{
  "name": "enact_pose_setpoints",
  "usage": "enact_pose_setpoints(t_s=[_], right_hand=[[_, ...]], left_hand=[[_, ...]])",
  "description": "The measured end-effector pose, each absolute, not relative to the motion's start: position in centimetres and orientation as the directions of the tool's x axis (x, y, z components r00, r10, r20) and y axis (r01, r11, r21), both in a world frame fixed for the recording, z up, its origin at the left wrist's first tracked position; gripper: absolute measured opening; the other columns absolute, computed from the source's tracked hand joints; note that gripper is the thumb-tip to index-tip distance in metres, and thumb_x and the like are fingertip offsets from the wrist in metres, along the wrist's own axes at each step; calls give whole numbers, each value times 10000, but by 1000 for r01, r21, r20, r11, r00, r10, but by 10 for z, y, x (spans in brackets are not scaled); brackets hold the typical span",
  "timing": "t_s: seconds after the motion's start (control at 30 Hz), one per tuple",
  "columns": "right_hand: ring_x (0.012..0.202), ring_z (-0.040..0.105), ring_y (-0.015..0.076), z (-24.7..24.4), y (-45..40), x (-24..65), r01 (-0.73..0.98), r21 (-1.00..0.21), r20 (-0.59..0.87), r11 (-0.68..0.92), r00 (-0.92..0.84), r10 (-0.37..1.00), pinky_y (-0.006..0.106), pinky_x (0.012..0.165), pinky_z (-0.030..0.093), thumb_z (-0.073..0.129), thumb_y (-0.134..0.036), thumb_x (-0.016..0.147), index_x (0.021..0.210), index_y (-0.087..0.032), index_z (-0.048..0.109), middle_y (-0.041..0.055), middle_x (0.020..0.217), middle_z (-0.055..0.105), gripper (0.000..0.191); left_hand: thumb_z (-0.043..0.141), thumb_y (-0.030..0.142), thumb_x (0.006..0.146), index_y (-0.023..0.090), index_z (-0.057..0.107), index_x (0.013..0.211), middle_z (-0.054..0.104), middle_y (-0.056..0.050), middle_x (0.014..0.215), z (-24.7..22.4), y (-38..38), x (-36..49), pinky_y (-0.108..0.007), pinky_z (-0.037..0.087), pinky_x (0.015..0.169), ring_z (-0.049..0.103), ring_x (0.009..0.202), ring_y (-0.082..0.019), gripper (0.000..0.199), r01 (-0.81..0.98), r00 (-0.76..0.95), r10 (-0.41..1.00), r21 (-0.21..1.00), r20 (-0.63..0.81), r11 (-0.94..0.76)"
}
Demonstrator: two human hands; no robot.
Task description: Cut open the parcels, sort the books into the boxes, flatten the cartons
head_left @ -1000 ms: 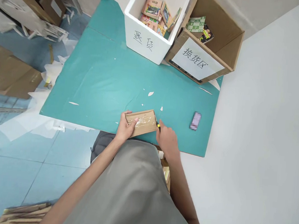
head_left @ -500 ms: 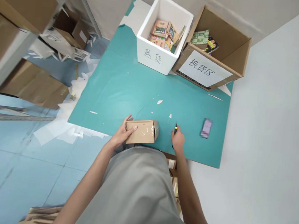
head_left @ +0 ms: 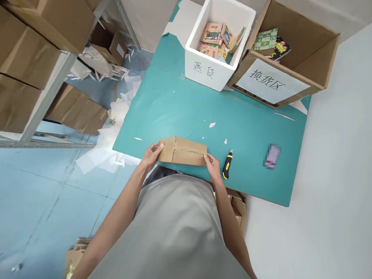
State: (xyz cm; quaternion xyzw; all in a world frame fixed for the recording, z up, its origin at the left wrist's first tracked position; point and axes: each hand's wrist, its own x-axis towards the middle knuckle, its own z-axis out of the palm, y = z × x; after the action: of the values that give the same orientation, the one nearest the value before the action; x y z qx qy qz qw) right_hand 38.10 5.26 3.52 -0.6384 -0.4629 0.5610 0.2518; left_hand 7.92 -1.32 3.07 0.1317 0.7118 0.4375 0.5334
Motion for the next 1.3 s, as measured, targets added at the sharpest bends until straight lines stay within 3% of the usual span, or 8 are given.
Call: enact_pose_setpoints(t_s=[0.1, 0.33, 0.5, 0.67, 0.87, 1.07, 1.2, 1.3], right_hand=[[1209, 717, 290, 44, 43, 372, 261, -880, -413, -396, -13, 911, 408, 1036, 581, 655, -610, 900, 1224, -114, 730, 202, 1306, 769, 597], [1077, 750, 258, 58, 30, 350, 404, -835, -353, -374, 130, 927, 386, 953, 603, 579, -569, 927, 1149, -136, 693, 187, 1211, 781, 499], [1073, 724, 270, 54, 27, 325, 511, -792, -243, -335, 240, 940, 422, 1039, 550, 599, -583, 918, 1087, -118, 725, 200, 1193, 754, 511], [996, 706, 249, 54, 22, 318, 490, -827, -220, -277, 172, 960, 365, 909, 587, 586, -633, 954, 1336, -144, 705, 142, 1124, 733, 631], [930, 679, 275, 59, 15, 306, 672, -698, -184, -247, 166, 969, 397, 889, 564, 504, -614, 999, 1506, -125, 631, 115, 992, 740, 715], [960, 726, 304, 68, 8, 279, 746, -581, -237, -326, 228, 944, 388, 900, 543, 493, -499, 1008, 1274, -139, 740, 135, 1028, 801, 511], [1021, 746, 307, 73, 5, 263, 754, -514, -263, -409, 315, 912, 369, 916, 530, 563, -442, 991, 1274, -142, 678, 138, 1051, 811, 428], [1023, 752, 311, 75, 4, 262, 745, -501, -301, -440, 327, 896, 376, 916, 527, 574, -434, 989, 1231, -149, 659, 126, 986, 811, 383]], left_hand=[[735, 811, 735, 184, 668, 1184, 772, -136, 1126, 21, 8, 72, -388, 582, 897, 718, 1044, -259, 775, -135, -406, 715, 811, -569, 569], [693, 504, 864, 190, 697, 940, 774, -129, 1079, 27, 43, 55, -398, 534, 1010, 702, 1049, -259, 323, 91, -400, 801, 851, -445, 518], [717, 564, 858, 196, 682, 893, 761, -117, 1014, 48, 35, 45, -383, 541, 956, 711, 985, -264, 371, 129, -289, 851, 863, -439, 489], [589, 686, 915, 193, 712, 891, 723, -119, 1169, 56, 31, 27, -390, 498, 1029, 676, 1102, -271, 508, 182, -164, 895, 878, -416, 442], [654, 711, 846, 202, 743, 858, 723, -99, 1147, 50, 40, 12, -339, 510, 976, 675, 1098, -260, 518, 153, -41, 932, 920, -360, 362], [583, 572, 899, 226, 631, 591, 756, -74, 927, 40, 42, 9, -328, 498, 973, 645, 1193, -272, 466, 320, -53, 914, 860, -403, 398], [620, 482, 858, 248, 449, 441, 681, -49, 676, 34, 46, 9, -313, 493, 868, 690, 1091, -281, 508, 363, -103, 887, 813, -450, 455], [604, 439, 858, 248, 481, 431, 691, -54, 664, 33, 48, 11, -324, 496, 822, 718, 1018, -287, 483, 376, -117, 877, 797, -465, 473]])
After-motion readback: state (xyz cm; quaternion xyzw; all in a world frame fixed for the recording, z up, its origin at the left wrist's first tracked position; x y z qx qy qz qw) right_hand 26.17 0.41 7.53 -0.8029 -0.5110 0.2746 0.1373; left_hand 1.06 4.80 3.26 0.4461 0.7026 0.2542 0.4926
